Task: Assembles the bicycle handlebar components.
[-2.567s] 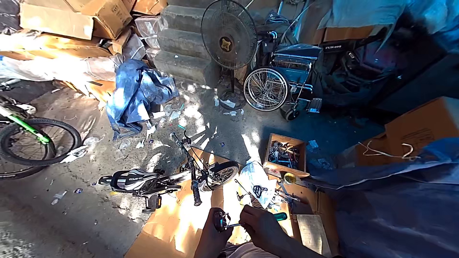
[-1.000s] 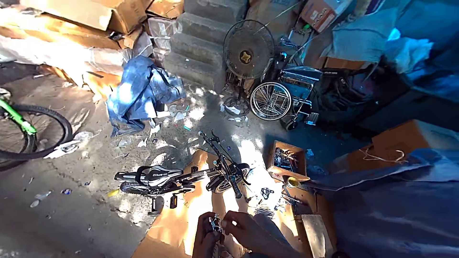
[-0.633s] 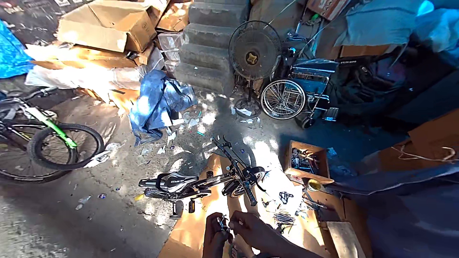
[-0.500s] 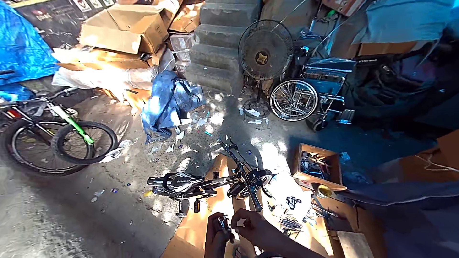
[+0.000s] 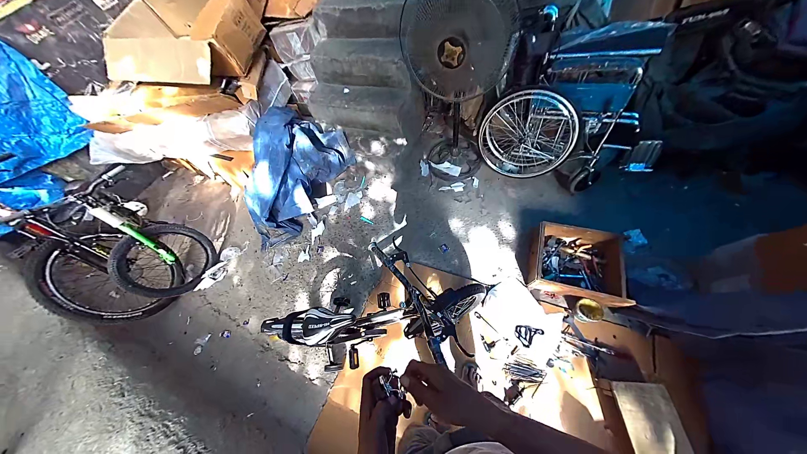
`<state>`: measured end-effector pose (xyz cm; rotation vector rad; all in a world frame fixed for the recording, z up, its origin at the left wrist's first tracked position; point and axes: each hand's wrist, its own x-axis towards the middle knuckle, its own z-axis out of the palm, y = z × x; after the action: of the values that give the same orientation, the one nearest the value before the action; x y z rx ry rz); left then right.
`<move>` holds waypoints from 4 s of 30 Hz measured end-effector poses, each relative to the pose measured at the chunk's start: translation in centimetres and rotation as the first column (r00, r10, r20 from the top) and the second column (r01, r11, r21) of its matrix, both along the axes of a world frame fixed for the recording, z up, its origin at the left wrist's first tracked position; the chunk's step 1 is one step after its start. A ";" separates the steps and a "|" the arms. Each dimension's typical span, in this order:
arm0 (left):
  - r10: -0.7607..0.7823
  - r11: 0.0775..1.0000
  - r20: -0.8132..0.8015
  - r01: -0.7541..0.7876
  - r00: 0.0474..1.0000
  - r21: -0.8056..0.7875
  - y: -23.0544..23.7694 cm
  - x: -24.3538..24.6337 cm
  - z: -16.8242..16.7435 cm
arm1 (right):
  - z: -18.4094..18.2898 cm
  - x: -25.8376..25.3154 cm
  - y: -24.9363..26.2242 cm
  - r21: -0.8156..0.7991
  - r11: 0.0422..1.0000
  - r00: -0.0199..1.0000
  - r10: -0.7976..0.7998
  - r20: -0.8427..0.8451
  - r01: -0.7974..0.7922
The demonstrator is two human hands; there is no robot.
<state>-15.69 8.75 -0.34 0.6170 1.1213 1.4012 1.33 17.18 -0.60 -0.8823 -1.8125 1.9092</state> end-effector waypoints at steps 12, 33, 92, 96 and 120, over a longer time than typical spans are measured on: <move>-0.120 0.984 0.032 0.123 0.992 -0.127 3.3 -2.0 -0.5 | 0.6 -0.9 -0.5 0.112 0.966 0.971 -0.236 0.021 0.233; -0.797 0.576 -0.001 0.758 0.604 -0.306 7.9 -12.3 -2.5 | 0.4 -10.1 -10.4 0.458 0.604 0.507 -0.797 0.329 0.652; -0.259 0.541 -0.877 0.813 0.405 0.215 20.6 -1.3 -19.7 | -27.7 -5.0 7.1 -0.219 0.356 0.118 -0.720 -0.683 0.908; -0.358 0.539 -0.814 0.813 0.457 0.220 20.5 -2.2 -19.8 | -29.5 -6.0 7.3 -0.183 0.274 0.062 -0.694 -0.718 0.944; 0.065 0.412 -0.931 0.840 0.360 0.353 19.4 -4.5 -22.7 | -33.1 -8.4 5.6 0.179 0.152 0.235 -0.619 -0.749 0.972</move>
<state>-20.16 28.10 -23.06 2.4444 0.7254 0.9369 -7.03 22.82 -33.71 -0.7389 -0.9929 0.5351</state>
